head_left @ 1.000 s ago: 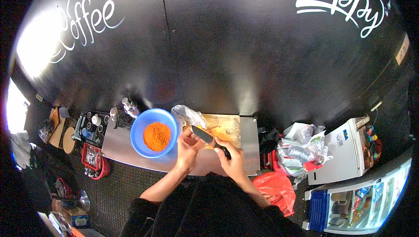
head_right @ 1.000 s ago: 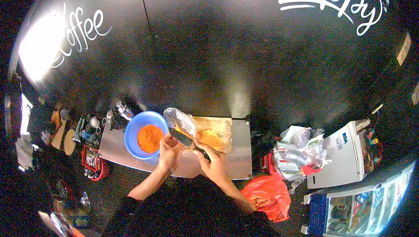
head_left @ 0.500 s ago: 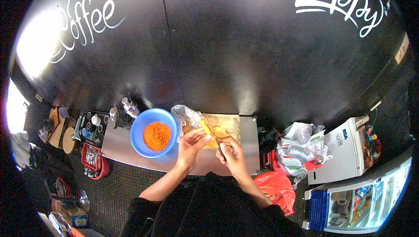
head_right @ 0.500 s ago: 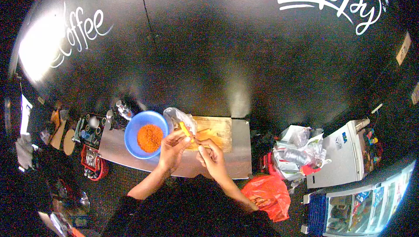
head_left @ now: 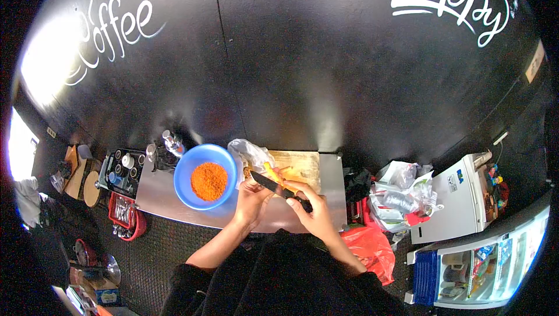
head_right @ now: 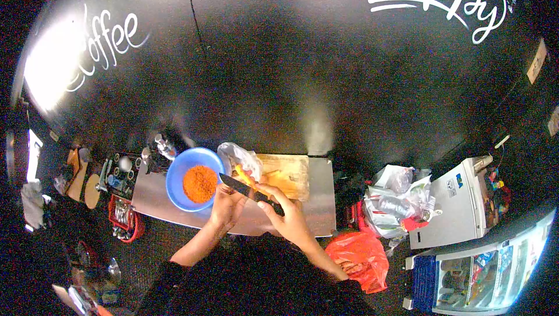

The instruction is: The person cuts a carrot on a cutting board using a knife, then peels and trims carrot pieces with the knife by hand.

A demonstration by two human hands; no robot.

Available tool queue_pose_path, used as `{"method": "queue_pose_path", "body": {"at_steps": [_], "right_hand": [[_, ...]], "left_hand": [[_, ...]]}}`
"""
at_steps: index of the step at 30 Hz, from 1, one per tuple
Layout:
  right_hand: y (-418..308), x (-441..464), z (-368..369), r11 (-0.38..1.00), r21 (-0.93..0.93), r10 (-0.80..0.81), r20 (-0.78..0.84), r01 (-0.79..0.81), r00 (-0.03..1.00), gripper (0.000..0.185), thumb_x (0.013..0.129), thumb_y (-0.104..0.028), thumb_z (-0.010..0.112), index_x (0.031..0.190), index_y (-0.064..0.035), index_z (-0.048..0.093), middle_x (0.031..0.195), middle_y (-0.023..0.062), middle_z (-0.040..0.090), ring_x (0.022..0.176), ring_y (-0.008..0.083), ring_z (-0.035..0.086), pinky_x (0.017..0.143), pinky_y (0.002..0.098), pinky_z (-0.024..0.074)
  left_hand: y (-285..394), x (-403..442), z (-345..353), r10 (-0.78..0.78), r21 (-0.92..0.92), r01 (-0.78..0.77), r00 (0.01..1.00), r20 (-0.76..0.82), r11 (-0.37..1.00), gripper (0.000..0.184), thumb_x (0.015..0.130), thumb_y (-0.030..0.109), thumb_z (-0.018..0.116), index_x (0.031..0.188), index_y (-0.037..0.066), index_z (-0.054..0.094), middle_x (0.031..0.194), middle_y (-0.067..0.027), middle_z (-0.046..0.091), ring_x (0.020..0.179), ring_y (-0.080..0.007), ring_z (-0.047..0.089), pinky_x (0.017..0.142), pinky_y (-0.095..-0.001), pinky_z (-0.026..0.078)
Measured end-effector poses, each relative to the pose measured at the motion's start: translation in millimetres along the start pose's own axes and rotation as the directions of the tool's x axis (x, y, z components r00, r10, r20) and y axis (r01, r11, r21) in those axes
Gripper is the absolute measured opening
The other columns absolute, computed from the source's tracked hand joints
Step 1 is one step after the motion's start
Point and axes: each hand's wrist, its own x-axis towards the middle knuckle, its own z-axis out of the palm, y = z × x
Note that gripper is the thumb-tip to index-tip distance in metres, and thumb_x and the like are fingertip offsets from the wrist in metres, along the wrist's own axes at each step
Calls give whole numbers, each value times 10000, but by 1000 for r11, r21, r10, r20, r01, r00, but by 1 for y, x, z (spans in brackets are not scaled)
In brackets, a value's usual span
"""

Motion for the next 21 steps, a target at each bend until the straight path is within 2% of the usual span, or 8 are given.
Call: {"method": "queue_pose_path", "body": {"at_steps": [7, 9, 13, 16, 18, 19, 20, 21], "right_hand": [[7, -5, 8, 993, -110, -51, -44, 46, 998, 241, 801, -136, 606, 1017, -33, 586, 964, 130, 633, 879, 264, 616, 782, 333, 463], [9, -5, 12, 993, -98, -81, -82, 73, 993, 221, 793, -128, 612, 987, -22, 594, 917, 142, 641, 873, 282, 622, 766, 337, 469], [7, -3, 21, 991, -114, -76, -116, 63, 990, 209, 789, -113, 613, 973, -16, 593, 934, 153, 637, 879, 298, 621, 757, 343, 474], [16, -5, 27, 985, -136, -124, -155, 104, 980, 188, 795, -109, 614, 947, -1, 588, 850, 117, 644, 774, 247, 632, 691, 328, 480], [22, -5, 28, 984, 151, 108, -109, -91, 988, 152, 831, -124, 593, 932, -12, 577, 696, 54, 587, 598, 142, 557, 561, 266, 445], [16, -3, 26, 901, 394, 203, -12, -182, 979, 145, 875, -147, 547, 970, -38, 540, 614, -4, 487, 520, 46, 412, 464, 193, 339], [12, 0, 22, 901, 393, 203, -11, -182, 979, 145, 875, -147, 547, 970, -38, 540, 614, -4, 487, 520, 46, 412, 464, 193, 339], [9, 3, 16, 782, 533, 306, 122, -323, 944, 148, 887, -152, 527, 991, -46, 519, 595, -12, 473, 512, 33, 396, 449, 179, 310]], "left_hand": [[2, -2, -2, 94, 70, -98, 994, 52, 993, 226, 761, -63, 603, 975, 8, 623, 960, -73, 637, 867, -141, 601, 781, -279, 486], [4, -4, -1, 85, 279, -74, 996, -28, 957, 205, 755, -53, 616, 951, 7, 632, 912, -65, 647, 837, -129, 601, 770, -272, 478], [7, -6, -2, 112, 267, -114, 993, 20, 957, 210, 752, -44, 627, 957, 2, 631, 897, -61, 649, 815, -124, 602, 770, -261, 469], [7, -7, -5, 149, 179, -153, 988, 40, 972, 229, 754, -39, 626, 980, -3, 625, 912, -66, 646, 836, -128, 598, 782, -262, 471], [12, -7, -4, 94, 244, -96, 995, 20, 965, 247, 758, -46, 617, 1003, -10, 613, 939, -78, 641, 860, -135, 594, 795, -265, 475], [15, -8, -3, 96, 243, -97, 995, 19, 965, 247, 758, -46, 617, 1003, -10, 613, 939, -78, 641, 860, -135, 594, 795, -265, 475], [20, -8, 0, 47, 211, -50, 999, 15, 976, 219, 763, -41, 607, 981, -17, 606, 946, -78, 636, 869, -144, 593, 791, -277, 481], [23, -7, 1, -1, 179, -2, 1000, 15, 984, 192, 768, -36, 596, 959, -25, 598, 953, -77, 630, 879, -152, 591, 787, -288, 488]]}}
